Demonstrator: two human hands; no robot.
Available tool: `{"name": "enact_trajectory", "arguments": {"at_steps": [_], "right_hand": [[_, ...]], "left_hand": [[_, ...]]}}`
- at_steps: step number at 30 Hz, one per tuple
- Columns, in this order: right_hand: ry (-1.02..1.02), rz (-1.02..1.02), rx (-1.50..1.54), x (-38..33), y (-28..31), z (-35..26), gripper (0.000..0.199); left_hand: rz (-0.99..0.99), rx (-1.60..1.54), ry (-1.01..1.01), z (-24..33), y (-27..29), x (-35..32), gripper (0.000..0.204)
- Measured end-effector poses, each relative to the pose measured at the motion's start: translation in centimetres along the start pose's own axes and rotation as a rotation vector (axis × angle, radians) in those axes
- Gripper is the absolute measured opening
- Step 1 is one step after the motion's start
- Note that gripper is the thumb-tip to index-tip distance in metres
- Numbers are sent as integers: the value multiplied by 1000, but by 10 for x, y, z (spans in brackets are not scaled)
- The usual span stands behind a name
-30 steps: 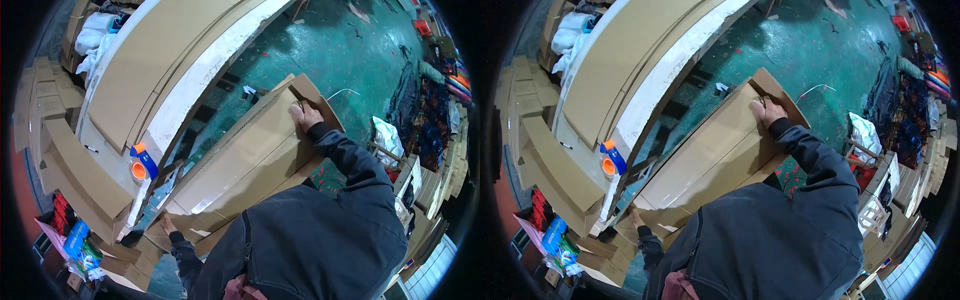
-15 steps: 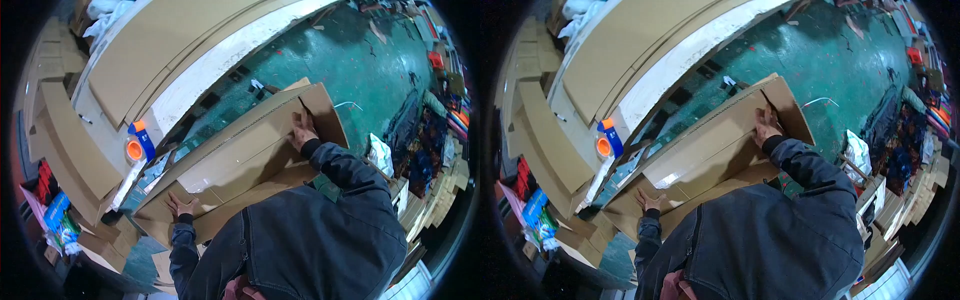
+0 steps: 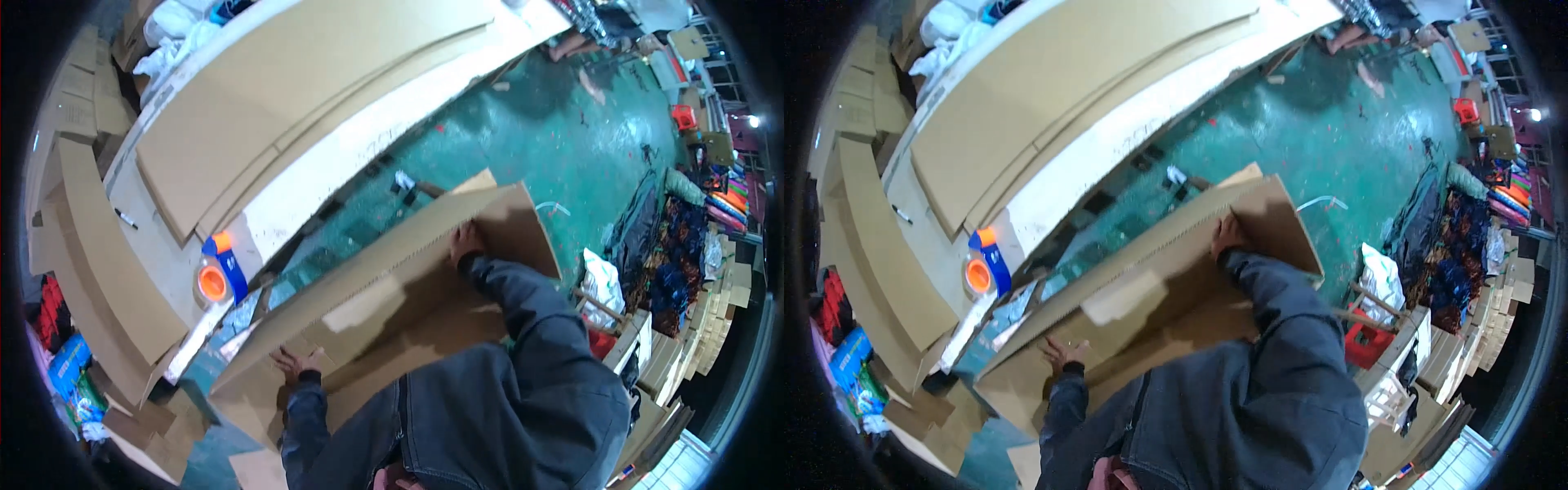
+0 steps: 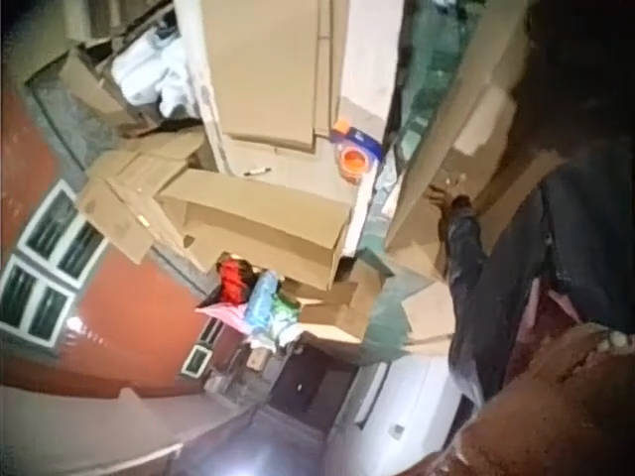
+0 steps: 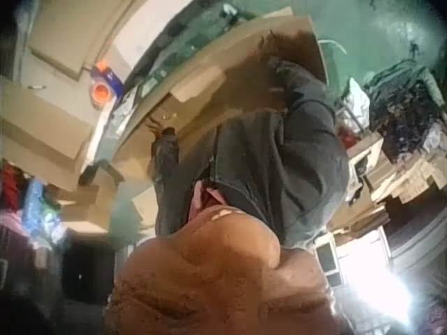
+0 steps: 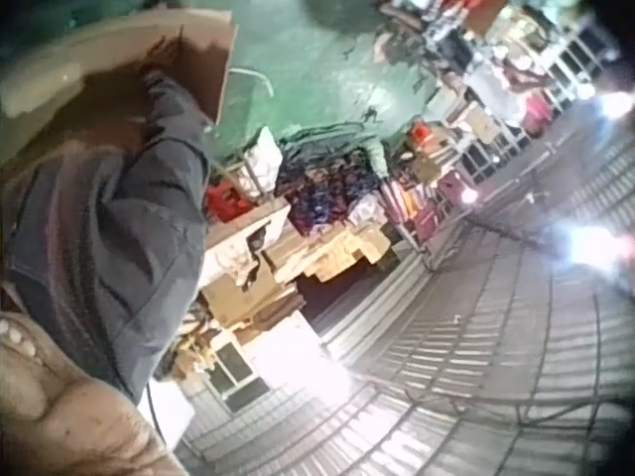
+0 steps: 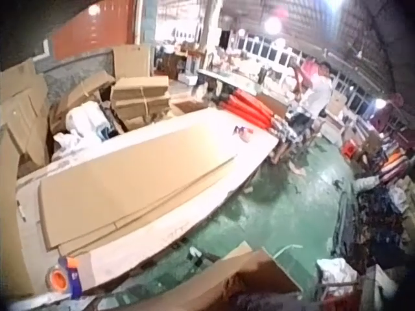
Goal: The person is packing red umbrellas into a large cardboard box and then taping it shut.
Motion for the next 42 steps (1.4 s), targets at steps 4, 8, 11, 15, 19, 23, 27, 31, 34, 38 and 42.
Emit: {"name": "enact_trajectory", "arguments": {"at_steps": [4, 8, 11, 15, 19, 23, 27, 31, 34, 38, 42], "right_hand": [[-175, 245, 255, -6, 23, -36, 55], [-81, -166, -108, 15, 6, -79, 60], [354, -440, 189, 35, -33, -113, 61], [939, -722, 357, -21, 124, -209, 63], [1088, -1003, 586, -43, 323, -119, 59], [931, -958, 1182, 3, 391, 23, 54], [510, -810, 1519, 72, 350, 184, 53], [-253, -866, 1749, 89, 267, 352, 36], [-511, -888, 1962, 79, 206, 426, 31], [-626, -919, 2059, 84, 180, 438, 30], [-548, -1034, 1950, 108, 198, 422, 30]], "left_hand": [[44, 9, -4, -33, -34, -2, 134], [-149, 50, 206, -9, 25, -56, 117], [-179, 88, -3, 25, -7, -2, 107], [-538, -521, -290, 19, -109, 9, 87], [-405, -749, -509, 211, 16, -98, 65], [-445, -789, -478, 350, 87, -190, 56], [-186, -1011, -788, 463, 128, -249, 51], [9, -789, -965, 563, 160, -313, 48], [75, -502, -1004, 611, 175, -349, 47], [269, -508, -1143, 648, 202, -360, 46], [307, -627, -1118, 705, 233, -381, 43]]}}
Point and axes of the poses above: each hand's wrist, its own x-axis towards the middle knuckle, its own y-axis out of the back of the hand, z = x × y, the point moved 10 cm from there along x, towards the middle knuckle, and after that the axes turned 8 degrees about -y, right-handed, at the moved point
